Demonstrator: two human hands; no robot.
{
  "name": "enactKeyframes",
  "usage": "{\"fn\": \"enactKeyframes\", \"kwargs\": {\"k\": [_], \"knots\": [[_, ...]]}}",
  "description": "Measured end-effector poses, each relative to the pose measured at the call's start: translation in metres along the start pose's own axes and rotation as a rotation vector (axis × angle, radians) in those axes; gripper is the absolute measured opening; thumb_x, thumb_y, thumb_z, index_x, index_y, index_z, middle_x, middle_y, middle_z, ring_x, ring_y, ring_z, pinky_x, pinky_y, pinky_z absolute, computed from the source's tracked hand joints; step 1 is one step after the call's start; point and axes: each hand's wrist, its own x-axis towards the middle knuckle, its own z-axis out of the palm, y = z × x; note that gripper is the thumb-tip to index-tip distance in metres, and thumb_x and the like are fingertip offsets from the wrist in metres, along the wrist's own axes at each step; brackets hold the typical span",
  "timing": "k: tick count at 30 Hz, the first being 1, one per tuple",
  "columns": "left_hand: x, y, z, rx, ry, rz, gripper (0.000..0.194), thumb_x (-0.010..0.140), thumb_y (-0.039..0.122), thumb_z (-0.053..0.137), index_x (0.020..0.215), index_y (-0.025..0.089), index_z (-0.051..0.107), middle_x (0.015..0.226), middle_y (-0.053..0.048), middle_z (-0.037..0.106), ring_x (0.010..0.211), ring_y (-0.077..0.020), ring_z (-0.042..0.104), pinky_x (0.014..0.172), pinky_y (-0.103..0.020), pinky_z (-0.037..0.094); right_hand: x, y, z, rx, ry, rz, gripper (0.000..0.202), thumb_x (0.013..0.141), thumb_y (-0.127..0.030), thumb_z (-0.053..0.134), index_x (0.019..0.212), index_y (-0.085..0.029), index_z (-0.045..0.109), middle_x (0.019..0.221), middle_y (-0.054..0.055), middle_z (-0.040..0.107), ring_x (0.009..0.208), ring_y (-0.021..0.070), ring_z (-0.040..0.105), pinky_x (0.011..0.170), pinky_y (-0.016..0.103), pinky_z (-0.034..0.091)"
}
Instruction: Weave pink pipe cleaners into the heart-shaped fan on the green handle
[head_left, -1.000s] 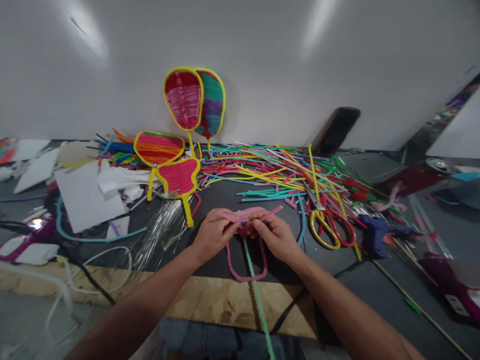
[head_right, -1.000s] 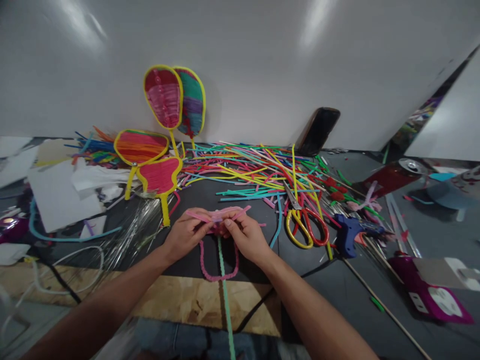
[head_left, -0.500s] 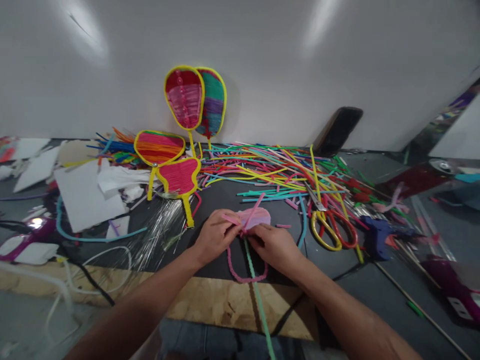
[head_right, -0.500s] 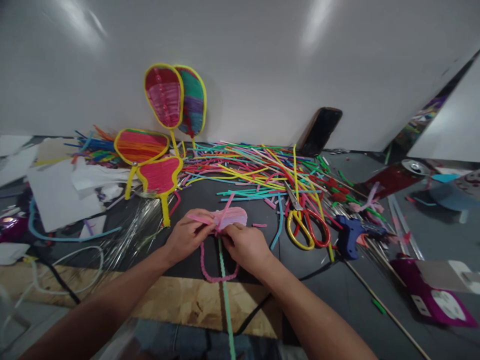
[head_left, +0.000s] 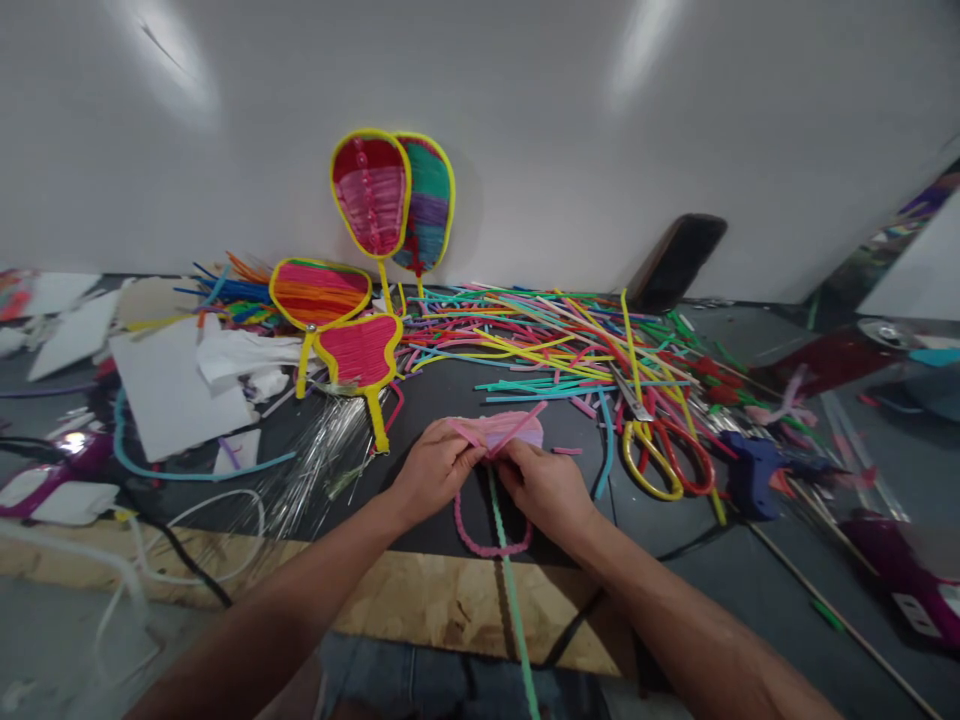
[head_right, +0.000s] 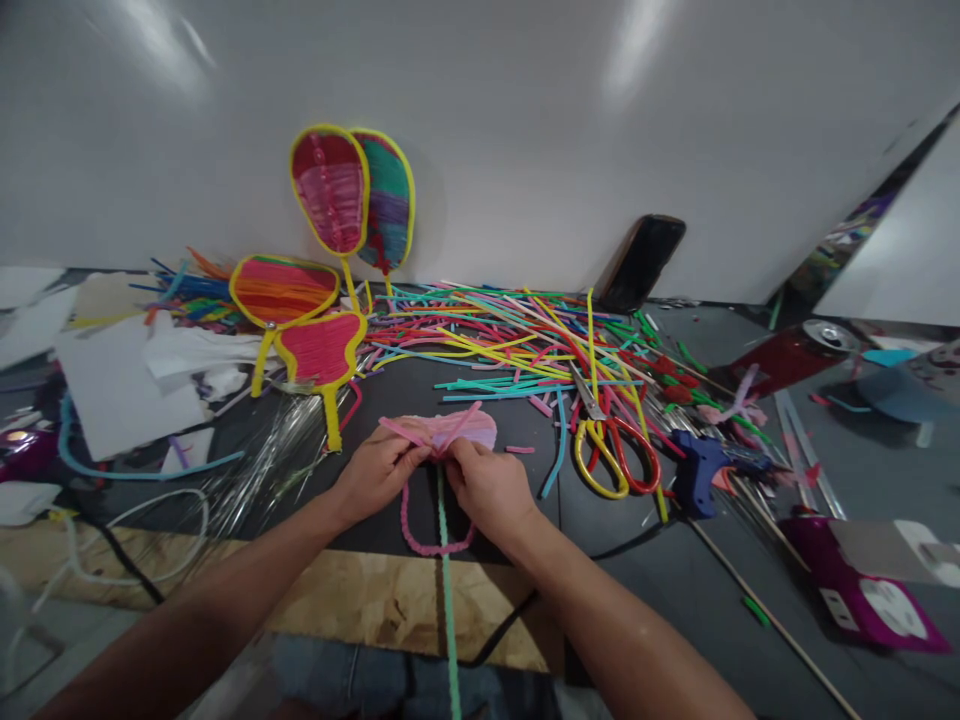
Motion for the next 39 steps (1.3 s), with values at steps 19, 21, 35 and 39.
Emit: {"fn": "enactKeyframes", "kwargs": {"k": [19, 21, 35, 39], "knots": [[0.001, -0.005, 0.001, -0.035, -0.042, 0.011, 0.025, 0.091, 0.029, 0.040, 0.088, 0.018, 0.062, 0.092, -0.005, 0.067, 0.095, -0.0177, 0.058, 0.087, -0.033, 0.043, 0.001, -0.001, -0.005, 0.046, -0.020, 0.015, 0.015, 0.088, -0.029, 0.048, 0.093, -0.023, 0.060, 0.086, 0.001, 0.071, 0.069, 0.0145, 0.066, 0.052, 0.024, 0.031], [0.000, -0.004, 0.001, -0.065, -0.006, 0.052, 0.022, 0.090, 0.028, 0.043, 0.090, 0.019, 0.062, 0.092, -0.004, 0.067, 0.096, -0.0167, 0.057, 0.089, -0.033, 0.042, 0.001, -0.002, -0.005, 0.022, -0.027, 0.020, 0.016, 0.088, -0.030, 0.047, 0.094, -0.023, 0.060, 0.088, 0.001, 0.071, 0.070, 0.0148, 0.066, 0.053, 0.024, 0.032], [-0.001, 0.004, -0.001, -0.015, 0.040, -0.011, 0.021, 0.089, 0.024, 0.044, 0.086, 0.017, 0.064, 0.090, -0.005, 0.068, 0.095, -0.0180, 0.058, 0.087, -0.033, 0.045, 0.001, -0.003, -0.006, 0.012, -0.024, 0.008, 0.017, 0.089, -0.029, 0.044, 0.094, -0.022, 0.059, 0.089, 0.002, 0.071, 0.072, 0.0159, 0.066, 0.053, 0.024, 0.032], [-0.003, 0.007, -0.001, 0.022, 0.033, -0.031, 0.020, 0.089, 0.024, 0.045, 0.089, 0.018, 0.064, 0.089, -0.003, 0.070, 0.089, -0.0167, 0.061, 0.083, -0.029, 0.047, 0.001, -0.003, -0.007, 0.020, -0.034, 0.002, 0.018, 0.090, -0.030, 0.043, 0.092, -0.022, 0.059, 0.086, 0.002, 0.070, 0.069, 0.0155, 0.065, 0.051, 0.024, 0.029]]}}
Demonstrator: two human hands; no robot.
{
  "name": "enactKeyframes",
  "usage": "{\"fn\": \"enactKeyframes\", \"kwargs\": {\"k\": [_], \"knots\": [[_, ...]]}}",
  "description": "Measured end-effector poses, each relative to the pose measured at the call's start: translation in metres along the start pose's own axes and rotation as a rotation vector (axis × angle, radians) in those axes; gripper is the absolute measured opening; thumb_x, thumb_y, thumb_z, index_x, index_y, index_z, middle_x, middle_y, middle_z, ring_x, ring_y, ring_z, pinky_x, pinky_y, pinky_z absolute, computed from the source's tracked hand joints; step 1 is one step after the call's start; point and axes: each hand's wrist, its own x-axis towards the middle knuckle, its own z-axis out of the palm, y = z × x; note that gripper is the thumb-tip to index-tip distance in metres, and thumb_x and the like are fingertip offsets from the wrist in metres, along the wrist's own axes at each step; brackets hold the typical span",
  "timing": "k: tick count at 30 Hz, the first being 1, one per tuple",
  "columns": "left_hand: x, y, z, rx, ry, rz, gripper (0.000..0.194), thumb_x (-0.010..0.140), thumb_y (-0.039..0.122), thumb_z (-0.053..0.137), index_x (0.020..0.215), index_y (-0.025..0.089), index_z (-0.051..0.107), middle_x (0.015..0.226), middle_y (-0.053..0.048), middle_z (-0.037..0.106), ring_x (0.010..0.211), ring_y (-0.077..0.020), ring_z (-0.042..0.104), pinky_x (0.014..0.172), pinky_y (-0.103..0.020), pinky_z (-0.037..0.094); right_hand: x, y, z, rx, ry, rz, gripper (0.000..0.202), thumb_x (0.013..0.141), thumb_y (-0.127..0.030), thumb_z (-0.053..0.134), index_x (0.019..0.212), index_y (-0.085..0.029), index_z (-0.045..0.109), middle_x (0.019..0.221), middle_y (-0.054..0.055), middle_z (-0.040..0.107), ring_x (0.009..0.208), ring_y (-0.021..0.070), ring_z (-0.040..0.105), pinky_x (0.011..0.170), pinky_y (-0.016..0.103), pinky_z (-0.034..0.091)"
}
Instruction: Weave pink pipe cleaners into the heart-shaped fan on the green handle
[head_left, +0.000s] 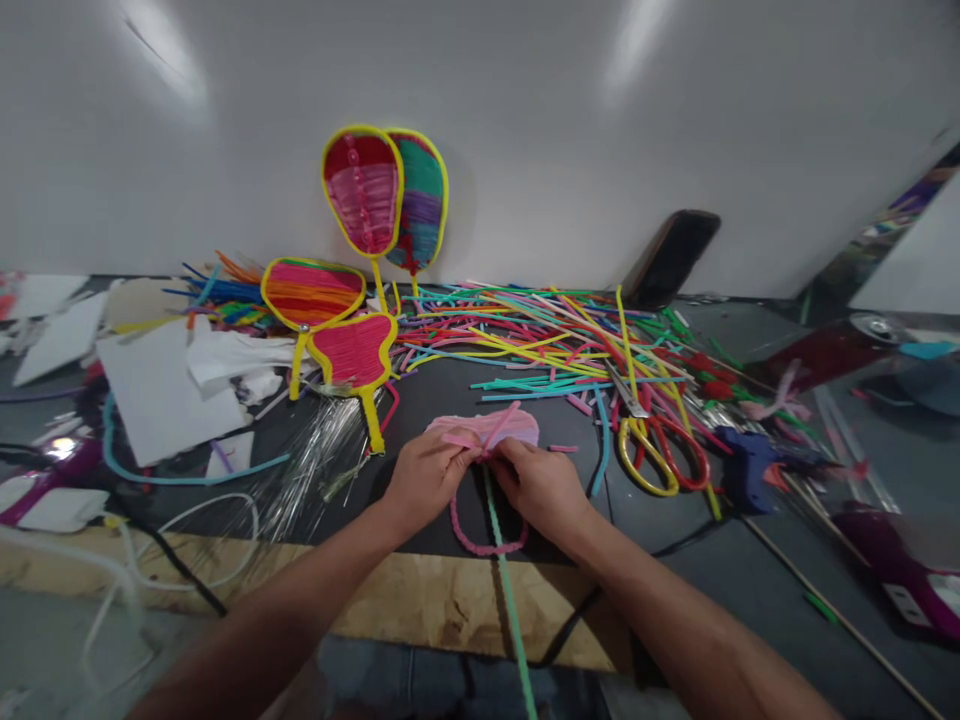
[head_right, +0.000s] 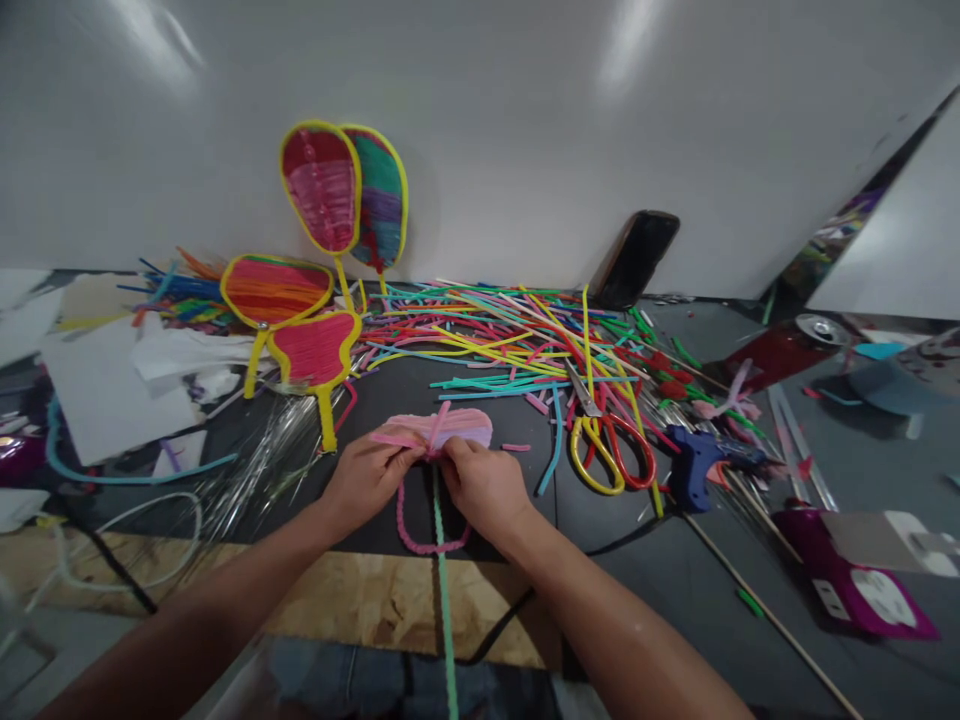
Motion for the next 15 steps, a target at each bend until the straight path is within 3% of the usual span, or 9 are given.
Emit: {"fn": "enactKeyframes", "kwargs": {"k": [6, 15], "knots": [[-0.0033, 0.0017, -0.0016, 0.032, -0.078, -0.113, 0.024, 0.089, 0.025, 0.043, 0.086, 0.017, 0.065, 0.084, -0.003, 0.071, 0.073, -0.0150, 0.066, 0.070, -0.025, 0.050, -0.0006, 0.0001, 0.0006, -0.003, 0.007, -0.002, 0.017, 0.090, -0.029, 0.043, 0.090, -0.022, 0.058, 0.083, 0.002, 0.070, 0.066, 0.0148, 0.064, 0.050, 0.025, 0.027], [-0.0013, 0.0049, -0.0053, 0.027, -0.060, -0.053, 0.025, 0.090, 0.027, 0.041, 0.086, 0.019, 0.064, 0.081, -0.002, 0.069, 0.076, -0.0139, 0.065, 0.071, -0.024, 0.049, -0.0015, 0.0013, 0.0019, 0.025, 0.010, -0.005, 0.016, 0.089, -0.028, 0.045, 0.089, -0.021, 0.059, 0.083, 0.003, 0.070, 0.066, 0.0153, 0.064, 0.052, 0.023, 0.032]]}}
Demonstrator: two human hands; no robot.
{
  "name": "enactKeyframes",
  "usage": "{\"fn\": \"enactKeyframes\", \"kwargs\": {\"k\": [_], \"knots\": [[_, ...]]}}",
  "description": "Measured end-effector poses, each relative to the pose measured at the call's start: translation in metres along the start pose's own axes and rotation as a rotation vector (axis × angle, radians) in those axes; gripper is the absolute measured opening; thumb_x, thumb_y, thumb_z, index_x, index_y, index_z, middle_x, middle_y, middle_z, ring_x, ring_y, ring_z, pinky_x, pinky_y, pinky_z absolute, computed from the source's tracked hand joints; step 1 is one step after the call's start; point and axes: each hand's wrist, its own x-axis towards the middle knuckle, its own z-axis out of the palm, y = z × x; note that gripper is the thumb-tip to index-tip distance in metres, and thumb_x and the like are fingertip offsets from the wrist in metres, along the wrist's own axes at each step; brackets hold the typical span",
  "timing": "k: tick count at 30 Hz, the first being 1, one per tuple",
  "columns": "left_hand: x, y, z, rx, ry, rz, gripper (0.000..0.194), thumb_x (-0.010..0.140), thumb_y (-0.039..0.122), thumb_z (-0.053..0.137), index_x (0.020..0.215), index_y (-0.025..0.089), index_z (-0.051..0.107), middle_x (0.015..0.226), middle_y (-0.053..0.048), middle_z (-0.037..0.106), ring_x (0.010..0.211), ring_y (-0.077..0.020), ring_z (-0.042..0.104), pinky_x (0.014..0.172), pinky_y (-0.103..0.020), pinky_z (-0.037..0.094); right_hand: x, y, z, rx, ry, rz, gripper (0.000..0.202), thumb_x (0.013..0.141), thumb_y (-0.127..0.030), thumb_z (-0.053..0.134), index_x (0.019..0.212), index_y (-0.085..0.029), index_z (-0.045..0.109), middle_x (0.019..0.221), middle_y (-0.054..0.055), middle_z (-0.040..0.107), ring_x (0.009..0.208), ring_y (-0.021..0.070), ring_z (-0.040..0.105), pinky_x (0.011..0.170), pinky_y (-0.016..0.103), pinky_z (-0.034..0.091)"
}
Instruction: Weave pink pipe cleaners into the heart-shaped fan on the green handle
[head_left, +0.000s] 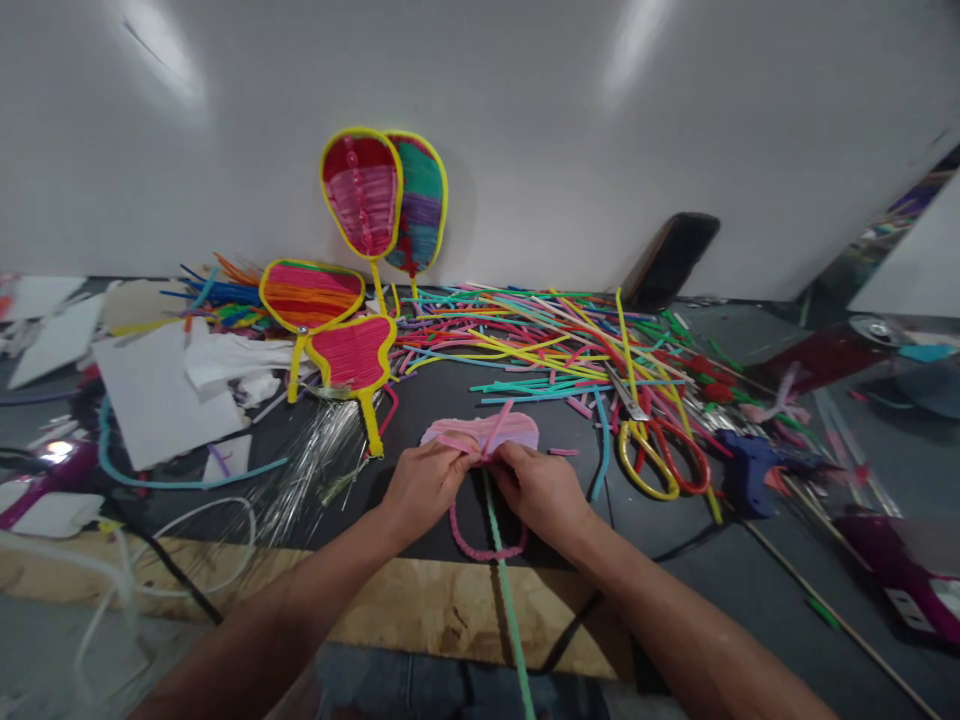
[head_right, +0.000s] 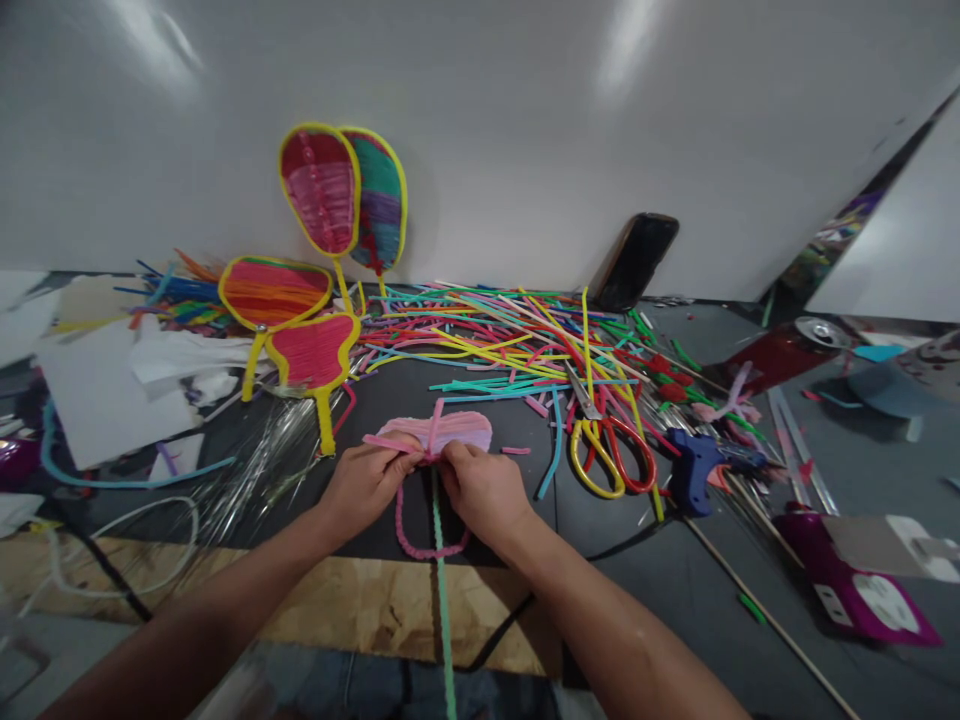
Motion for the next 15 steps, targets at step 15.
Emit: {"fn": "enactKeyframes", "kwargs": {"k": [15], "knots": [[-0.0003, -0.0008, 0.0012, -0.035, -0.019, -0.074, 0.023, 0.089, 0.027, 0.045, 0.090, 0.019, 0.066, 0.088, -0.003, 0.072, 0.083, -0.0166, 0.066, 0.073, -0.026, 0.050, 0.0021, 0.0046, 0.0012, 0.356, 0.054, -0.070, 0.011, 0.084, -0.021, 0.052, 0.090, -0.020, 0.062, 0.084, 0.002, 0.068, 0.073, 0.0138, 0.063, 0.065, 0.021, 0.042]]}}
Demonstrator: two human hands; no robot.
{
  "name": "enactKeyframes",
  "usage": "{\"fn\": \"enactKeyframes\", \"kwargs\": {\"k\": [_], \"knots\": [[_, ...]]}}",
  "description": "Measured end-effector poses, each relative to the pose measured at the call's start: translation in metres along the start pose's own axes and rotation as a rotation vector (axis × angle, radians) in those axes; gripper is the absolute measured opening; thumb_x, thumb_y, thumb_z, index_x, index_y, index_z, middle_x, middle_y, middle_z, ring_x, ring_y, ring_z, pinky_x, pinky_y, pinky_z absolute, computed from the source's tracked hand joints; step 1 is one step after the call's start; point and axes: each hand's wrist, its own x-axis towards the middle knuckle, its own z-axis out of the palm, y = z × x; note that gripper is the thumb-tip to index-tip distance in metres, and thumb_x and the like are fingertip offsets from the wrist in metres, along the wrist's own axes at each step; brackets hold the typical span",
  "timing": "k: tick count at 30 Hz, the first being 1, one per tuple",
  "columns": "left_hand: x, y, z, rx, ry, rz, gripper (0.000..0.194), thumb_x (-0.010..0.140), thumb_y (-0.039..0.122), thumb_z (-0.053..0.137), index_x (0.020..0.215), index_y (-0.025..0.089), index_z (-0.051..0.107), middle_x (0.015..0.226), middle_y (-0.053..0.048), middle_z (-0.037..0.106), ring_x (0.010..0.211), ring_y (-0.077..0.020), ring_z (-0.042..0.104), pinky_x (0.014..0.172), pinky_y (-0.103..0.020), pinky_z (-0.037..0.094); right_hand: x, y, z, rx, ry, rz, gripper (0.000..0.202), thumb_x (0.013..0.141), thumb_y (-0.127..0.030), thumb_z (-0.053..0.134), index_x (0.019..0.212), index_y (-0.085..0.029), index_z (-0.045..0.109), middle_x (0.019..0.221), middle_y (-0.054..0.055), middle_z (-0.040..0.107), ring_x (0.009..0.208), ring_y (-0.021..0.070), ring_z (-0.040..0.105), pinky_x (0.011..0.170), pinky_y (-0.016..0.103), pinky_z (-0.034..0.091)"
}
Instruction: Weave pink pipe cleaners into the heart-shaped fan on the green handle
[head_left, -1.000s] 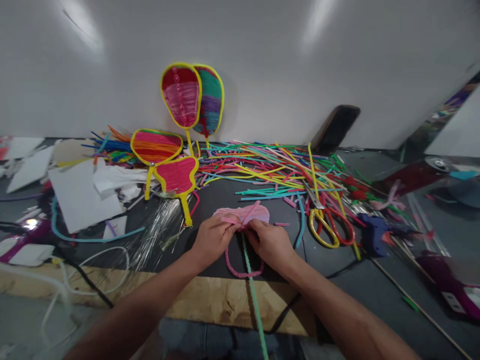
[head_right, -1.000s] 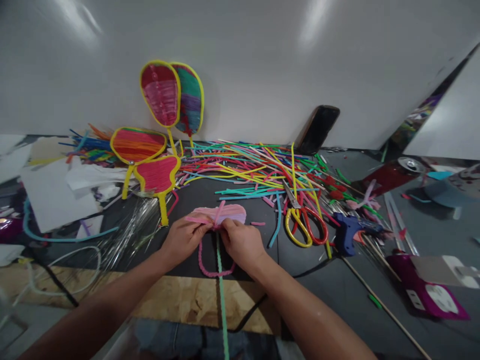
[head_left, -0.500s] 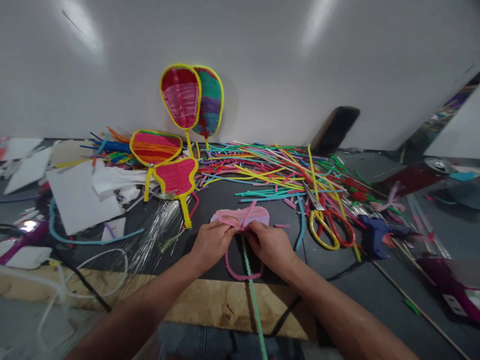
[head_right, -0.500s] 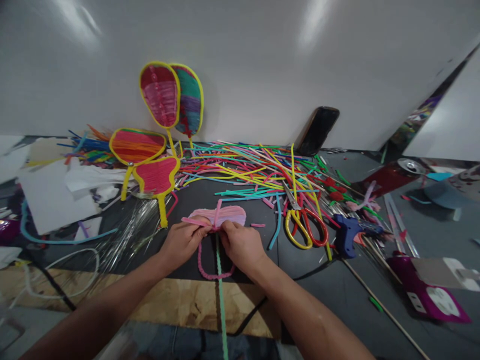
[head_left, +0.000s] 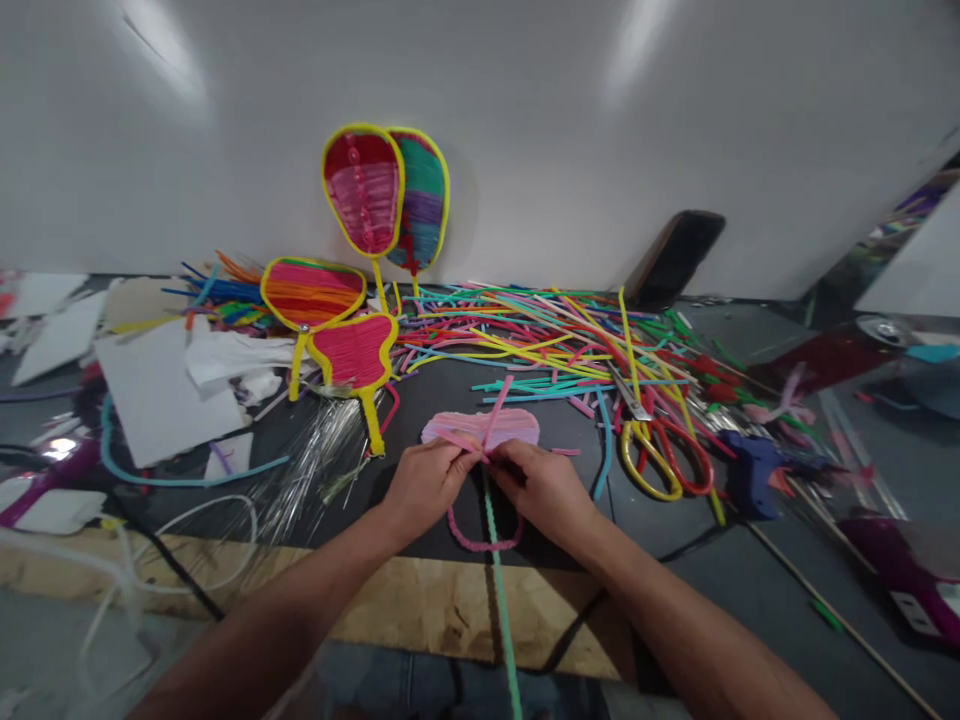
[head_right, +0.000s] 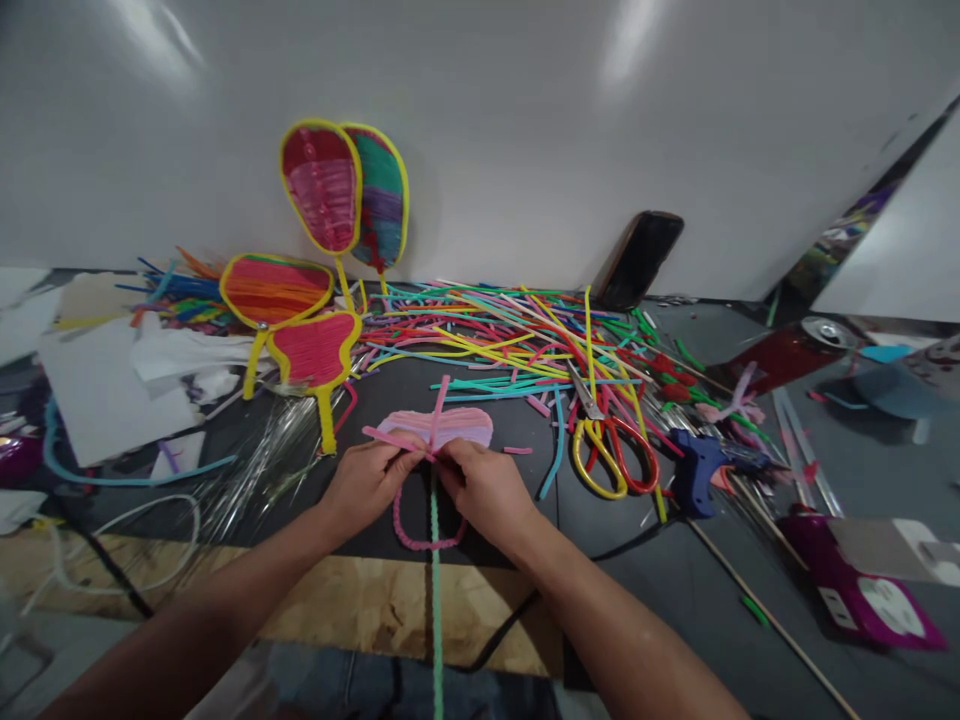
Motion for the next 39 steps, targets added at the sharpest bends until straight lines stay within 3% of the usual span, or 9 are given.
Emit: {"fn": "enactKeyframes", "kwargs": {"k": [7, 16, 21, 28, 32, 36, 39], "knots": [[0.001, 0.001, 0.000, -0.050, 0.017, 0.038, 0.023, 0.090, 0.026, 0.043, 0.096, 0.020, 0.065, 0.093, -0.003, 0.071, 0.089, -0.0158, 0.065, 0.079, -0.027, 0.050, 0.001, 0.000, 0.003, -0.180, 0.039, 0.019, 0.015, 0.088, -0.024, 0.047, 0.090, -0.020, 0.061, 0.086, 0.004, 0.068, 0.074, 0.0154, 0.064, 0.060, 0.021, 0.040], [0.001, -0.004, 0.007, -0.019, 0.023, 0.128, 0.024, 0.091, 0.024, 0.040, 0.099, 0.018, 0.062, 0.094, -0.004, 0.070, 0.087, -0.0146, 0.065, 0.078, -0.024, 0.049, 0.006, 0.000, 0.000, 0.178, 0.123, 0.056, 0.015, 0.082, -0.019, 0.049, 0.092, -0.020, 0.060, 0.083, 0.002, 0.069, 0.075, 0.0148, 0.064, 0.066, 0.022, 0.045], [0.005, -0.004, 0.007, 0.055, 0.055, 0.150, 0.023, 0.091, 0.024, 0.040, 0.097, 0.017, 0.062, 0.092, -0.004, 0.070, 0.087, -0.0156, 0.066, 0.079, -0.025, 0.049, 0.005, -0.006, -0.003, 0.339, 0.083, 0.005, 0.020, 0.083, -0.024, 0.050, 0.100, -0.020, 0.060, 0.088, 0.001, 0.069, 0.076, 0.0141, 0.064, 0.069, 0.023, 0.047], [0.013, -0.005, 0.006, 0.085, 0.040, 0.232, 0.024, 0.091, 0.019, 0.039, 0.094, 0.015, 0.062, 0.089, -0.003, 0.070, 0.083, -0.0143, 0.065, 0.077, -0.024, 0.049, 0.009, 0.001, 0.000, 0.342, 0.191, -0.008, 0.020, 0.085, -0.031, 0.050, 0.086, -0.020, 0.066, 0.075, 0.001, 0.069, 0.068, 0.0146, 0.062, 0.063, 0.023, 0.045], [0.018, -0.009, 0.007, 0.134, 0.040, 0.154, 0.024, 0.090, 0.026, 0.041, 0.093, 0.017, 0.064, 0.092, -0.003, 0.071, 0.085, -0.0153, 0.066, 0.077, -0.024, 0.048, 0.010, 0.007, 0.000, 0.291, 0.250, 0.046, 0.018, 0.083, -0.027, 0.050, 0.078, -0.018, 0.065, 0.062, 0.000, 0.063, 0.054, 0.0132, 0.057, 0.053, 0.022, 0.042], [0.018, -0.013, 0.010, 0.173, 0.029, 0.021, 0.023, 0.090, 0.028, 0.043, 0.091, 0.018, 0.064, 0.087, -0.002, 0.072, 0.080, -0.0171, 0.067, 0.070, -0.025, 0.049, 0.010, 0.005, -0.006, 0.267, 0.266, 0.000, 0.016, 0.080, -0.022, 0.050, 0.074, -0.018, 0.063, 0.067, 0.001, 0.064, 0.059, 0.0135, 0.058, 0.058, 0.022, 0.042], [0.017, -0.014, 0.012, 0.174, 0.053, 0.052, 0.024, 0.090, 0.027, 0.041, 0.091, 0.017, 0.063, 0.087, -0.002, 0.071, 0.079, -0.0162, 0.066, 0.071, -0.025, 0.048, 0.010, 0.004, -0.007, 0.244, 0.255, -0.005, 0.014, 0.079, -0.020, 0.050, 0.076, -0.018, 0.063, 0.069, 0.001, 0.064, 0.060, 0.0136, 0.058, 0.058, 0.023, 0.042]]}}
